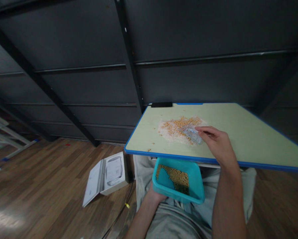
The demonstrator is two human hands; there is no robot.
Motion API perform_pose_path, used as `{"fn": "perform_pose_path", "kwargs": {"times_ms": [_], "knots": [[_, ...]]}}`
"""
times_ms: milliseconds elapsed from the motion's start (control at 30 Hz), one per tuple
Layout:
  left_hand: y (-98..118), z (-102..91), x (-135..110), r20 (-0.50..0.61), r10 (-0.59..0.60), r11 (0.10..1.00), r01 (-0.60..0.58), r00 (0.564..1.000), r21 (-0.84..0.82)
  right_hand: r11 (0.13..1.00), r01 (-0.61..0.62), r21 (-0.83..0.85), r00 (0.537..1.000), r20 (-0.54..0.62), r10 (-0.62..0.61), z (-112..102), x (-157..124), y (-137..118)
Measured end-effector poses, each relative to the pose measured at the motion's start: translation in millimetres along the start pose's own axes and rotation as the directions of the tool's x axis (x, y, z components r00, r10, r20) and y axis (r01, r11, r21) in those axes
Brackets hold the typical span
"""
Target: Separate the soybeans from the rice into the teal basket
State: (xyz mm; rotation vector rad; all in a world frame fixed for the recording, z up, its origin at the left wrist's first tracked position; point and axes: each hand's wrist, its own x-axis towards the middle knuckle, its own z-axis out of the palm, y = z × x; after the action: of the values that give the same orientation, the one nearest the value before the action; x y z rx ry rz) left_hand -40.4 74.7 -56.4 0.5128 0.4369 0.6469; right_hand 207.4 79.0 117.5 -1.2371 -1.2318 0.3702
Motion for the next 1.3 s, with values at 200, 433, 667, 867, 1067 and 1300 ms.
{"fn": "perform_pose_path", "kwargs": {"times_ms": [200,433,667,867,1067,1300], "knots": [[-0.7,0.5,0.2,0.116,0.078,0.997,-0.080,0.990,0.011,0.999,0.004,-0.036,0.999,0.044,-0.002,-0.2,-0.3,2.5],[-2.3,0.1,1.2,0.165,0.059,0.998,-0.053,0.984,-0.041,0.999,-0.008,-0.037,0.997,0.078,0.010,0.2,-1.0,-1.4],[-0.5,4.9,-2.1,0.202,0.029,0.996,-0.012,0.979,-0.087,0.999,0.011,-0.035,0.995,0.101,-0.008,0.3,-1.7,-5.5],[-1.8,2.0,-1.5,0.137,0.010,0.996,0.002,0.991,-0.092,1.000,-0.005,-0.014,0.998,0.062,0.006,-0.5,-1.0,-2.9],[-2.9,3.1,0.6,0.084,-0.011,0.998,0.016,0.996,-0.055,0.998,-0.018,-0.057,0.995,0.099,0.024,0.2,-1.5,-5.3],[-2.4,-2.0,0.7,0.048,0.025,1.000,-0.025,0.999,-0.003,0.998,-0.017,-0.059,0.991,0.134,0.025,0.4,-1.8,-8.8]]}}
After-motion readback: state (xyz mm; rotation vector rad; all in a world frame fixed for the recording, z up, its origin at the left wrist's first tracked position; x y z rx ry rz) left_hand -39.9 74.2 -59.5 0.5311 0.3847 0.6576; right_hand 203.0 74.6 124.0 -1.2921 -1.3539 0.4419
